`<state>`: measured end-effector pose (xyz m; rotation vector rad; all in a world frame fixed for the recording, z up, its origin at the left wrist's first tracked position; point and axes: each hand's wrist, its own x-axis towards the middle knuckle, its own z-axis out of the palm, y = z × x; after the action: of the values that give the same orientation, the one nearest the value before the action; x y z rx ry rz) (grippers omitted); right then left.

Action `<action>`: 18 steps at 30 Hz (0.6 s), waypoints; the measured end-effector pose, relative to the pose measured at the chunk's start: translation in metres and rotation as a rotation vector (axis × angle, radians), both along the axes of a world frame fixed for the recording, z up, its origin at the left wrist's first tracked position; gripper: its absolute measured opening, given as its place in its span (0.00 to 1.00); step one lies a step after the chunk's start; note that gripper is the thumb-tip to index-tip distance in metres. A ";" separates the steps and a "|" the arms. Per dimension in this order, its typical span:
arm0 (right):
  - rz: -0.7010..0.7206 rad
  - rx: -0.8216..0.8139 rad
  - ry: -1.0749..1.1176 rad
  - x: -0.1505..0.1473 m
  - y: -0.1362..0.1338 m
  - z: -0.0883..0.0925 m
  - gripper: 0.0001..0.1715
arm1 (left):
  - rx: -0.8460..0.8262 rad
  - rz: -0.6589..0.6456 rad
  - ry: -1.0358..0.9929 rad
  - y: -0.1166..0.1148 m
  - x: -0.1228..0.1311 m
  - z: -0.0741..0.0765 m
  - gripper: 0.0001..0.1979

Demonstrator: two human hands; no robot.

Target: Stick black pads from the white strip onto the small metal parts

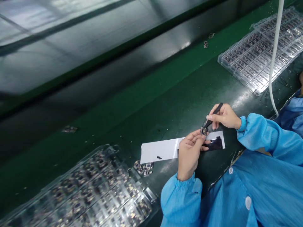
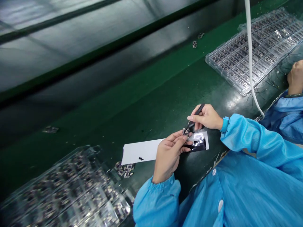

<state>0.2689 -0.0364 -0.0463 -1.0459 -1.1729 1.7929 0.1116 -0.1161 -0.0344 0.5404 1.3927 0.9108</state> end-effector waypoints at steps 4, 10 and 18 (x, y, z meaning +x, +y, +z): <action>-0.001 -0.003 -0.002 0.000 0.000 0.001 0.21 | -0.007 0.008 0.019 0.001 0.002 0.002 0.19; 0.010 0.003 -0.004 0.000 -0.002 0.001 0.21 | -0.013 0.029 0.066 0.001 0.004 -0.002 0.18; -0.014 0.097 -0.013 0.002 -0.006 0.003 0.21 | 0.019 0.037 0.070 0.000 0.005 -0.003 0.16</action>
<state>0.2705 -0.0422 -0.0433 -1.0085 -1.2448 1.7033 0.1161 -0.1161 -0.0371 0.5668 1.4633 0.9433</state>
